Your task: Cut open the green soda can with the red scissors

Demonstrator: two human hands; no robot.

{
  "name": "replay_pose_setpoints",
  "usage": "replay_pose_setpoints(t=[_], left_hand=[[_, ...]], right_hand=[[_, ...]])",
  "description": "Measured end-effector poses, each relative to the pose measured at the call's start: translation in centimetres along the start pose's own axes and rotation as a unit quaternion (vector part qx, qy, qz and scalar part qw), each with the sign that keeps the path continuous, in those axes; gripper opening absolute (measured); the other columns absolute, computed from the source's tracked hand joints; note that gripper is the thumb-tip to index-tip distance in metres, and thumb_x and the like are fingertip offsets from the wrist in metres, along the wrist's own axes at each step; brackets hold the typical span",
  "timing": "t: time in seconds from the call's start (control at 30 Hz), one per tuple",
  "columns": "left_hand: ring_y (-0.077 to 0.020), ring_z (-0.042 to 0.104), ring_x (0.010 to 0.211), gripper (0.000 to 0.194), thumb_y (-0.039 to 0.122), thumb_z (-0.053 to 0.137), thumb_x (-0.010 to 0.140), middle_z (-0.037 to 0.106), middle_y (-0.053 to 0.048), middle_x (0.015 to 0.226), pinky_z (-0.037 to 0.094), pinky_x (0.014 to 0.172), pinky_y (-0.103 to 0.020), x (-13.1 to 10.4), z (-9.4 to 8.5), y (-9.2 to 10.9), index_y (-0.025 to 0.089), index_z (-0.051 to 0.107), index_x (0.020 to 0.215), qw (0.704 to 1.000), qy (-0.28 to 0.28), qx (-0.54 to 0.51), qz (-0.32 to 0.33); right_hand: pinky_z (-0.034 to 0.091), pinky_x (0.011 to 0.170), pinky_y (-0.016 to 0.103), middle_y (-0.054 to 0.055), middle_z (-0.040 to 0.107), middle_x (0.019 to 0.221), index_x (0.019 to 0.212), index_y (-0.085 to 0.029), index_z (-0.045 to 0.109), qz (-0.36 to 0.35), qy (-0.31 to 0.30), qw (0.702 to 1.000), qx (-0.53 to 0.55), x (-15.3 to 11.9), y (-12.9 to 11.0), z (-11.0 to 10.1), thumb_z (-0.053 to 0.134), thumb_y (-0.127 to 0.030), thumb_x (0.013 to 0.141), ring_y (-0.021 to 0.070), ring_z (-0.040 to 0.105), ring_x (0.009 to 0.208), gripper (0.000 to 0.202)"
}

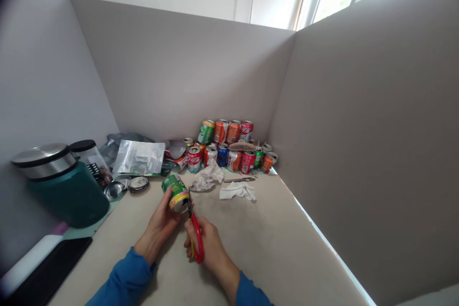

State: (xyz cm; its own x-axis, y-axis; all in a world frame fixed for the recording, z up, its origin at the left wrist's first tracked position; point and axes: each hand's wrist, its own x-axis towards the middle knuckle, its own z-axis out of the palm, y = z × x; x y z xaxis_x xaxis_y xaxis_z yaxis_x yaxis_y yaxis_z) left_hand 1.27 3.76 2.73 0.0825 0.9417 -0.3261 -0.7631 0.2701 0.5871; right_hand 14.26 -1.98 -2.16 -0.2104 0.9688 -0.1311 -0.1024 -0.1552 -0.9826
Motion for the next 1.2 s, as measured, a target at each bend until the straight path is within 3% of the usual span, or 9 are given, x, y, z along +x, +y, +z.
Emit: replay_pose_setpoints(t=[0.3,0.67,0.83,0.9,0.97,1.03,1.13,1.2], left_hand=[[-0.0228,0.073,0.067,0.032,0.038,0.051,0.096,0.073,-0.012,0.078,0.061,0.060,-0.033,0.3,-0.1,-0.1,0.009,0.062,0.103,0.998,0.004,-0.008,-0.065],[-0.0221,0.071,0.065,0.026,0.034,0.057,0.093,0.072,-0.011,0.078,0.060,0.060,-0.033,0.4,-0.6,-0.3,0.010,0.064,0.099,0.997,-0.041,0.024,-0.055],[-0.0208,0.072,0.072,0.025,0.034,0.053,0.095,0.073,-0.009,0.083,0.060,0.064,-0.032,0.8,-1.1,0.9,0.012,0.064,0.101,0.998,-0.001,-0.016,0.054],[-0.0192,0.072,0.072,0.024,0.034,0.053,0.095,0.073,-0.007,0.084,0.060,0.065,-0.032,1.0,-1.3,1.4,0.014,0.064,0.103,0.995,0.023,-0.037,0.095],[-0.0177,0.071,0.072,0.021,0.031,0.056,0.094,0.073,-0.006,0.085,0.059,0.065,-0.030,1.1,-1.5,1.4,0.015,0.065,0.103,0.992,0.033,-0.038,0.113],[-0.0171,0.071,0.073,0.018,0.027,0.060,0.091,0.074,-0.007,0.088,0.058,0.066,-0.028,1.2,-1.5,1.1,0.014,0.066,0.101,0.992,0.026,-0.021,0.118],[-0.0177,0.071,0.073,0.022,0.026,0.070,0.084,0.074,-0.009,0.089,0.057,0.071,-0.028,1.1,-1.4,0.4,0.012,0.066,0.100,0.994,0.013,-0.001,0.111],[-0.0194,0.072,0.074,0.030,0.029,0.074,0.081,0.074,-0.012,0.091,0.056,0.071,-0.028,1.0,-1.4,0.1,0.012,0.066,0.104,0.995,0.004,0.014,0.100]], right_hand=[[0.037,0.043,0.020,-0.004,0.056,0.063,0.093,-0.017,0.054,-0.021,-0.101,0.993,0.050,-1.1,-0.8,0.1,0.049,-0.078,0.083,0.0100,0.057,0.044,0.063],[0.033,0.042,0.020,-0.001,0.062,0.067,0.094,-0.017,0.054,-0.015,-0.095,0.993,0.069,-0.9,-0.6,0.2,0.051,-0.080,0.079,0.0083,0.053,0.042,0.066],[0.035,0.043,0.021,-0.001,0.060,0.066,0.091,-0.017,0.057,0.002,-0.105,0.994,0.015,-0.9,-1.2,-0.7,0.059,-0.078,0.074,0.0094,0.051,0.043,0.063],[0.040,0.049,0.024,0.002,0.063,0.069,0.088,-0.017,0.061,-0.023,-0.041,0.996,-0.072,-0.9,-1.7,-1.6,0.063,-0.071,0.077,0.0132,0.055,0.052,0.055],[0.046,0.061,0.030,0.008,0.069,0.080,0.092,-0.018,0.066,-0.081,0.087,0.966,-0.228,-0.8,-2.3,-2.7,0.060,-0.059,0.084,0.0213,0.064,0.070,0.042],[0.049,0.076,0.037,0.014,0.071,0.098,0.103,-0.018,0.069,-0.100,0.186,0.890,-0.405,-0.7,-2.7,-3.8,0.058,-0.048,0.088,0.0299,0.066,0.089,0.036],[0.049,0.082,0.040,0.019,0.067,0.110,0.114,-0.013,0.069,-0.062,0.223,0.784,-0.575,-0.6,-2.6,-5.1,0.054,-0.037,0.090,0.0352,0.065,0.100,0.037],[0.050,0.085,0.039,0.020,0.066,0.114,0.117,-0.012,0.069,-0.052,0.221,0.745,-0.627,-0.6,-2.4,-5.8,0.054,-0.031,0.089,0.0349,0.064,0.106,0.037]])
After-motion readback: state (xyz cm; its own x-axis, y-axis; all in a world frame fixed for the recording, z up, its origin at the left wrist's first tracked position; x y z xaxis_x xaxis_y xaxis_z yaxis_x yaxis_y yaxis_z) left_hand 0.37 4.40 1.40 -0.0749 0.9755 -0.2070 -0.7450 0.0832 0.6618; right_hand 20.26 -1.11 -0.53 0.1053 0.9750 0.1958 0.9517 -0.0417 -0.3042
